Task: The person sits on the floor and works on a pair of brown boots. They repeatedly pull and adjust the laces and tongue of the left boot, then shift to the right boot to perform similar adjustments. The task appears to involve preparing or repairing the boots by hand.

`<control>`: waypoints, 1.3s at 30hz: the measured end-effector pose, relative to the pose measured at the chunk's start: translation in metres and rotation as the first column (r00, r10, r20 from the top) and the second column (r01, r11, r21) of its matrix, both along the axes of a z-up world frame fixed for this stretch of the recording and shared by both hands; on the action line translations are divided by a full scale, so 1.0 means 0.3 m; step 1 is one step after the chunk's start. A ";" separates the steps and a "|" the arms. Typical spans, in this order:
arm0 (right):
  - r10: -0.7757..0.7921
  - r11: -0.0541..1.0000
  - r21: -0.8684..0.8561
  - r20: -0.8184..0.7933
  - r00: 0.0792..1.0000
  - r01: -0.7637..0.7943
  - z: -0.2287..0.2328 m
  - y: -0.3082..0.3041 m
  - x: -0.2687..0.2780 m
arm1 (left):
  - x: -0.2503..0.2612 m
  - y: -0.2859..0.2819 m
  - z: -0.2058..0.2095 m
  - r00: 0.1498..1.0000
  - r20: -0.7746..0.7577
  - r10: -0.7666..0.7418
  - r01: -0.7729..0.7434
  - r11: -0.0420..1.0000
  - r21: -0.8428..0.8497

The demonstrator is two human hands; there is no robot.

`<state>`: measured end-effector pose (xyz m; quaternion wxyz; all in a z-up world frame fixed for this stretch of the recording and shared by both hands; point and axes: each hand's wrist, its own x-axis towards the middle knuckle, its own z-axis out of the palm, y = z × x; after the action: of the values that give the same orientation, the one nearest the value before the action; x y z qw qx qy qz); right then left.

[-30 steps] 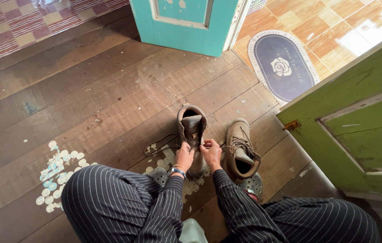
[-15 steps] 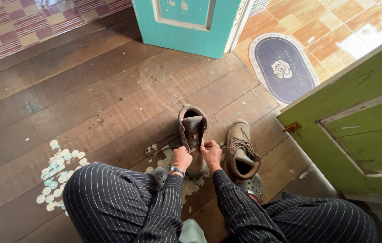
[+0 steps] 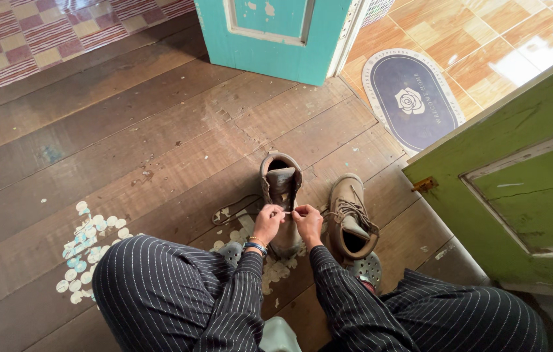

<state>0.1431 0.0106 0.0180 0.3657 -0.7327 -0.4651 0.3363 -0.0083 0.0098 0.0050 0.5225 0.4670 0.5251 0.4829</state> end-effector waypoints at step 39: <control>0.091 0.991 0.083 0.164 0.982 -0.106 0.072 -0.022 -0.016 | -0.021 -0.004 -0.041 0.964 -0.122 0.238 -0.255 0.956 -0.143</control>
<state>0.1382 0.0041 0.0395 0.3430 -0.7159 -0.5436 0.2726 -0.0146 0.0086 -0.0072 0.4655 0.3794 0.6422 0.4764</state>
